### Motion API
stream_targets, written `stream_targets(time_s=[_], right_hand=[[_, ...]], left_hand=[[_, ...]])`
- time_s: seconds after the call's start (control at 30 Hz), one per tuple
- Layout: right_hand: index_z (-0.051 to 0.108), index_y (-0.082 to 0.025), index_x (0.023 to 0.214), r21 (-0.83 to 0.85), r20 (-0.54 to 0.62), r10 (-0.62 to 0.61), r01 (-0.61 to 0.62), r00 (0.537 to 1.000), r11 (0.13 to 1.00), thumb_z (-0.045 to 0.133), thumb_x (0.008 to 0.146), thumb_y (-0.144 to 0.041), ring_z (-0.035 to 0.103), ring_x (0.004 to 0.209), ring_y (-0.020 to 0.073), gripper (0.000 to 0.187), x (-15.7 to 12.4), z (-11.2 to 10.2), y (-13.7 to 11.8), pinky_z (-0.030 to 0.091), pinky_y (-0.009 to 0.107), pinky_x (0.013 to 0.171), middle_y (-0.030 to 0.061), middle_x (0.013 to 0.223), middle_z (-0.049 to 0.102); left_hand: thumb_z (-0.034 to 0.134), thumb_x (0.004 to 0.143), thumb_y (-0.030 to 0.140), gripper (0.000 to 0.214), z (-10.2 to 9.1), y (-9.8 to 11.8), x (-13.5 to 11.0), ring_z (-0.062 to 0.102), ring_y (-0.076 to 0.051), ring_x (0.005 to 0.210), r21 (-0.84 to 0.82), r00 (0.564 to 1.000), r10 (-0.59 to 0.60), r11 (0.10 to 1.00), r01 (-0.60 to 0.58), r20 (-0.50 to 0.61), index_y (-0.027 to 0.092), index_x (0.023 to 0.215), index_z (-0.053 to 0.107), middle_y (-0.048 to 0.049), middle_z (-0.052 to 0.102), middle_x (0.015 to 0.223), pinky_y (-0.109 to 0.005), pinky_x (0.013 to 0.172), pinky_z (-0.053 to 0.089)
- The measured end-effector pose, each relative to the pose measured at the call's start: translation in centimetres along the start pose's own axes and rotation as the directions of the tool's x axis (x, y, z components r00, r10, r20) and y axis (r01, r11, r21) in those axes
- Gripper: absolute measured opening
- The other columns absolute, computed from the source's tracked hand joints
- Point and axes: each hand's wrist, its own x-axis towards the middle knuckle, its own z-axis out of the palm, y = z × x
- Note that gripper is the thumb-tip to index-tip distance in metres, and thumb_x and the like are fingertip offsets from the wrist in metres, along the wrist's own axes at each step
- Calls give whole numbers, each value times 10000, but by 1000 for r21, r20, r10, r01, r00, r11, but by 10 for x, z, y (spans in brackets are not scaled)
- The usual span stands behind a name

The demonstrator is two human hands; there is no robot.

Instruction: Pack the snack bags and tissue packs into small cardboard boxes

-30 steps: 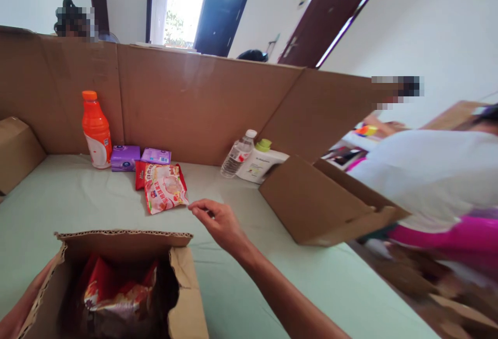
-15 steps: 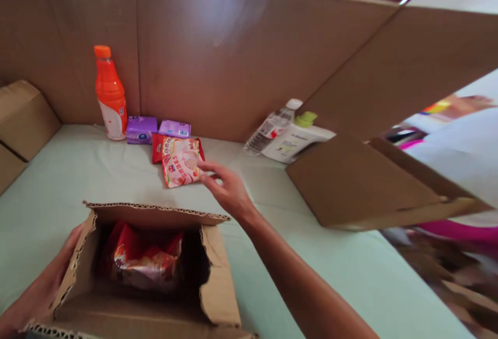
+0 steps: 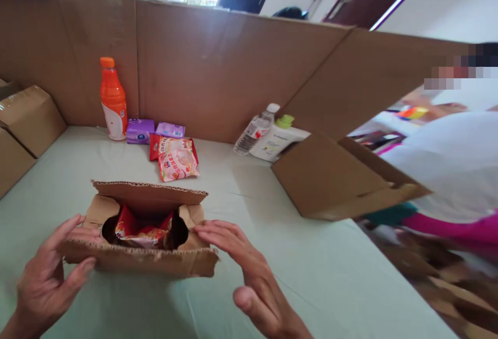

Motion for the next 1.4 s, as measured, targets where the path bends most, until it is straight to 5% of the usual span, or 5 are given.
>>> stream_targets(time_s=[0.43,0.63,0.93,1.2,1.4], right_hand=[[94,-291,1615,-422,-69,-7,-23,998,906,609,937,-390,377,1444,337,857,24,9,-5,430,555,1105,146,1587,355],[410,-231,1508,-410,165,-116,175,980,895,436,1010,-512,504,1339,326,573,25,12,2,410,516,1061,143,1424,577],[270,-229,1594,-493,123,-184,221,975,842,429,1009,-501,426,1418,307,664,0,21,7,433,469,1040,109,1506,509],[405,-312,1536,-409,175,-269,319,947,855,401,1032,-330,409,1438,251,504,64,52,55,453,448,1085,40,1538,481],[526,-223,1442,-376,61,-57,76,997,924,433,1003,-326,360,1456,307,461,178,157,55,344,525,1148,118,1577,411]], left_hand=[[555,927,278,661,4,14,20,338,-314,1473,172,986,-157,974,145,58,381,1524,292,-57,297,1619,-582,1175,360],[511,928,220,626,-4,6,23,294,-325,1496,197,968,-82,980,35,235,337,1513,322,-92,307,1614,-580,1171,357],[759,752,358,684,-22,-12,43,284,-401,1479,32,846,5,999,-26,534,264,1379,502,-168,300,1597,-616,1136,354],[745,636,210,722,-31,-3,11,430,-363,1287,269,975,-26,963,-36,222,280,1318,521,-126,452,1359,-565,1036,452],[686,781,308,428,-48,-30,10,493,-356,1142,677,986,-34,723,138,-164,204,1192,628,-153,478,1230,-562,995,444]])
